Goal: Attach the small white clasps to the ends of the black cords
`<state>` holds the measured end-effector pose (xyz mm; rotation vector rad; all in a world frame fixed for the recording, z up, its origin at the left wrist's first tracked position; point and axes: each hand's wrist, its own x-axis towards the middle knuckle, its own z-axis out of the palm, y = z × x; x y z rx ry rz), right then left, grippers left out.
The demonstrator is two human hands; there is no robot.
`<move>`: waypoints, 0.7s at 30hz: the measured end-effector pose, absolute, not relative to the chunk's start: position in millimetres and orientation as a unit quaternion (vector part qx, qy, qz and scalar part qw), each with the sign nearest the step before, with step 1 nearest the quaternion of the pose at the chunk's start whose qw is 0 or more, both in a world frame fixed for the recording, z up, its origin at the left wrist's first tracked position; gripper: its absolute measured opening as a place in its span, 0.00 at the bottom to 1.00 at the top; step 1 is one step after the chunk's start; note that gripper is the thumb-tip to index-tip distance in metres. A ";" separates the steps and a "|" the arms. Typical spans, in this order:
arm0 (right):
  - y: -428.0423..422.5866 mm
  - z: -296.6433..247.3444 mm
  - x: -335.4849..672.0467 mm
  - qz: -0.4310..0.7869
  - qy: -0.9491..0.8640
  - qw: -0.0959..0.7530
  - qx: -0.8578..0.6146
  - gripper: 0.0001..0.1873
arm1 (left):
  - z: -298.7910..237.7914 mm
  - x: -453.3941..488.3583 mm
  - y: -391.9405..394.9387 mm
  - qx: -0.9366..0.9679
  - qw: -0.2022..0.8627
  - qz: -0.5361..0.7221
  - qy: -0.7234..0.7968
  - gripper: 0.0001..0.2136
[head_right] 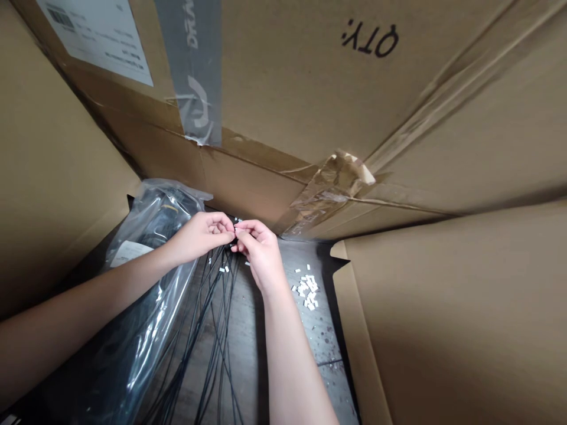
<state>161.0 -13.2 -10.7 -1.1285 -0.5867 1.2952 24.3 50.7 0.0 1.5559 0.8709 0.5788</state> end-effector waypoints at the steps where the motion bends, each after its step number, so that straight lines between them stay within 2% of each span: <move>1: -13.2 -10.5 161.0 0.562 -0.255 0.615 -0.490 0.10 | 0.1 24.4 50.7 0.669 0.591 0.249 0.376 0.03; 21: -13.3 -10.8 160.9 0.560 -0.258 0.617 -0.489 0.10 | -3.1 24.4 52.1 0.669 0.592 0.253 0.371 0.03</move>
